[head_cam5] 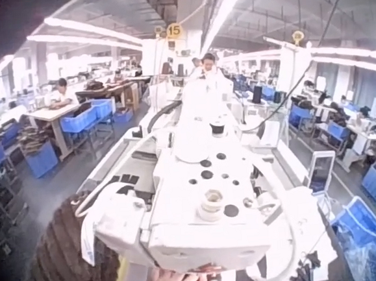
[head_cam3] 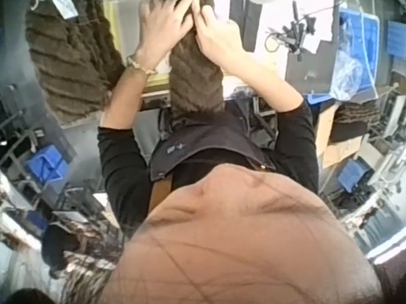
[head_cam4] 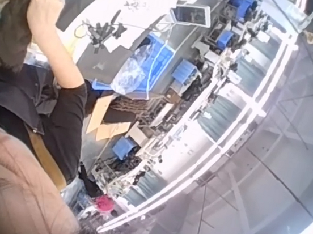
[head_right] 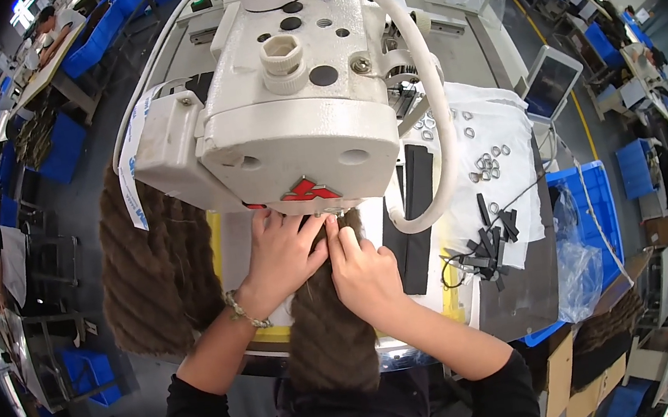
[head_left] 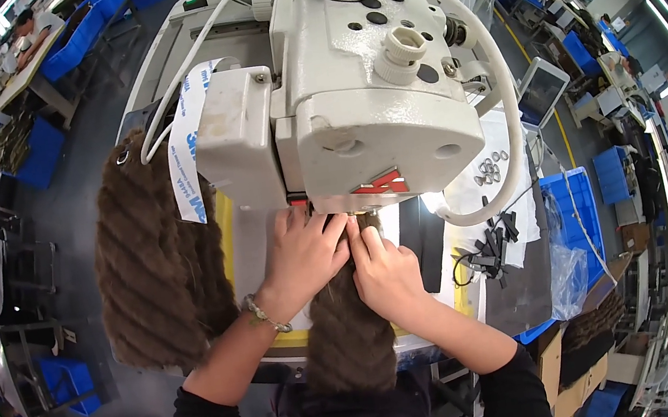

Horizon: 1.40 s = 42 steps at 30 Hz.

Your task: Attaching metal hardware and leather straps to pieces of faux fur using an industrial sewing machine.

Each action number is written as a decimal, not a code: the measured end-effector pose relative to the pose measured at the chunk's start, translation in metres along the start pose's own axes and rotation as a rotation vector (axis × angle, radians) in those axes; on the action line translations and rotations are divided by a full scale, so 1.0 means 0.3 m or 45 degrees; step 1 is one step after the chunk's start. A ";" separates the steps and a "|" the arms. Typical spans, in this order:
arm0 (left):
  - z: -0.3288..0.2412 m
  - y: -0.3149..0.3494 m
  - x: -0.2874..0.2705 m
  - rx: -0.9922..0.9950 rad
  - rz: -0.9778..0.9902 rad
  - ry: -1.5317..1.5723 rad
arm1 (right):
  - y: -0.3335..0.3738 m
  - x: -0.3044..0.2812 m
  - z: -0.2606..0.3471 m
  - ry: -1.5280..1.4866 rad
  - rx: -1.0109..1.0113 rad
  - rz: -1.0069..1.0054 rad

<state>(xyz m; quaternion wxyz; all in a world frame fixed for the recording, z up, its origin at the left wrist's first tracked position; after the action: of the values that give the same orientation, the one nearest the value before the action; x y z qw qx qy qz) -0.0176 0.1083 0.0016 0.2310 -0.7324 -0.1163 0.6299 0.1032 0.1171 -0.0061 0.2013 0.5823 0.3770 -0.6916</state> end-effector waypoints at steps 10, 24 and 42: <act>0.023 0.013 0.021 -0.008 0.126 0.083 | -0.007 -0.003 -0.014 -0.080 -0.003 0.019; 0.036 0.022 0.018 0.010 0.166 0.130 | -0.011 -0.009 -0.010 -0.118 -0.001 0.061; 0.048 0.030 0.015 -0.033 0.324 0.168 | -0.024 -0.003 -0.023 -0.115 0.013 0.030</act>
<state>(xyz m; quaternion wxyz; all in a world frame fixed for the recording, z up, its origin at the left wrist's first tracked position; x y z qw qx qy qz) -0.0320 0.1054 -0.0081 0.1470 -0.7838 -0.0154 0.6031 0.1028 0.1268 -0.0034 0.2233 0.5557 0.3573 -0.7167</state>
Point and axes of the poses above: each hand's wrist, its own y-axis away from the middle knuckle, its own x-axis out of the palm, z = x × y, the point moved 5 cm from there along -y, towards the middle knuckle, and after that the axes turned 3 degrees about -y, right-handed, at the moved point
